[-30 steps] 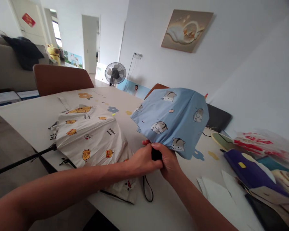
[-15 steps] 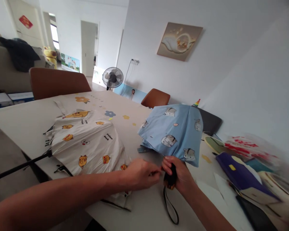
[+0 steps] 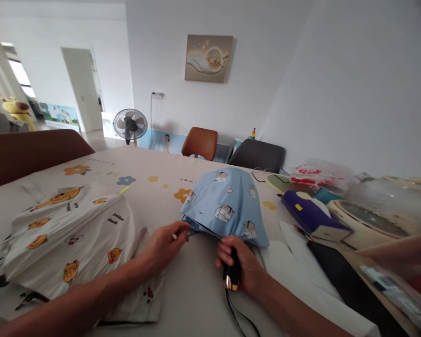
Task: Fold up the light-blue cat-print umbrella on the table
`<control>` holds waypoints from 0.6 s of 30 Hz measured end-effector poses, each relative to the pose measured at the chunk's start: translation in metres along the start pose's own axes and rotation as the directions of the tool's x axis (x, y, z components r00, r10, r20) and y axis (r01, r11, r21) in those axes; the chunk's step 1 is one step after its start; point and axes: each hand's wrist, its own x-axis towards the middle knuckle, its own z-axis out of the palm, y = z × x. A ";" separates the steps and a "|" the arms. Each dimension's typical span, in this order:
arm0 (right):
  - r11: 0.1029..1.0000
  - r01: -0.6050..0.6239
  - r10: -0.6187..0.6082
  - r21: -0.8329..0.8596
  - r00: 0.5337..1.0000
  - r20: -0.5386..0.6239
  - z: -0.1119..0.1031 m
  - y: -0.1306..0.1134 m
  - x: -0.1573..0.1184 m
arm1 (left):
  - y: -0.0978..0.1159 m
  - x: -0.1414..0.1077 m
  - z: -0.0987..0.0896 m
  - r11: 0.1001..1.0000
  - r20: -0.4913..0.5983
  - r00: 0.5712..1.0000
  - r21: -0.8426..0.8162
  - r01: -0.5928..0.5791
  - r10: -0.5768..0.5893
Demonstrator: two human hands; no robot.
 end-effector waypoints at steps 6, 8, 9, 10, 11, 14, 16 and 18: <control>0.990 -0.061 0.064 0.126 0.998 -0.018 0.000 -0.002 -0.001 | 0.007 0.030 -0.014 0.994 -0.231 0.967 -0.038 0.104 -0.110; 0.987 -0.052 0.056 0.152 0.998 -0.020 0.000 -0.002 -0.001 | 0.012 0.046 -0.018 0.980 -0.253 0.947 -0.052 0.193 -0.200; 0.986 -0.047 0.050 0.159 0.999 -0.018 0.000 -0.002 -0.001 | 0.014 0.053 -0.020 0.968 -0.229 0.940 -0.063 0.244 -0.252; 0.986 -0.040 0.044 0.162 0.999 -0.016 0.000 -0.002 -0.001 | 0.016 0.060 -0.021 0.955 -0.178 0.938 -0.072 0.288 -0.296; 0.986 -0.035 0.038 0.162 0.999 -0.012 0.000 -0.002 -0.001 | 0.018 0.066 -0.021 0.945 -0.109 0.940 -0.080 0.316 -0.324; 0.989 -0.023 0.023 0.144 1.000 0.005 0.000 -0.001 -0.001 | 0.024 0.076 -0.023 0.944 0.061 0.953 -0.132 0.302 -0.296; 0.991 -0.013 0.011 0.129 1.000 0.018 0.000 -0.001 -0.001 | 0.035 0.077 -0.027 0.935 0.076 0.966 -0.242 0.260 -0.249; 0.994 -0.010 0.006 0.113 0.999 0.034 0.000 -0.001 -0.001 | 0.054 0.074 -0.032 0.881 0.095 0.971 -0.408 0.241 -0.221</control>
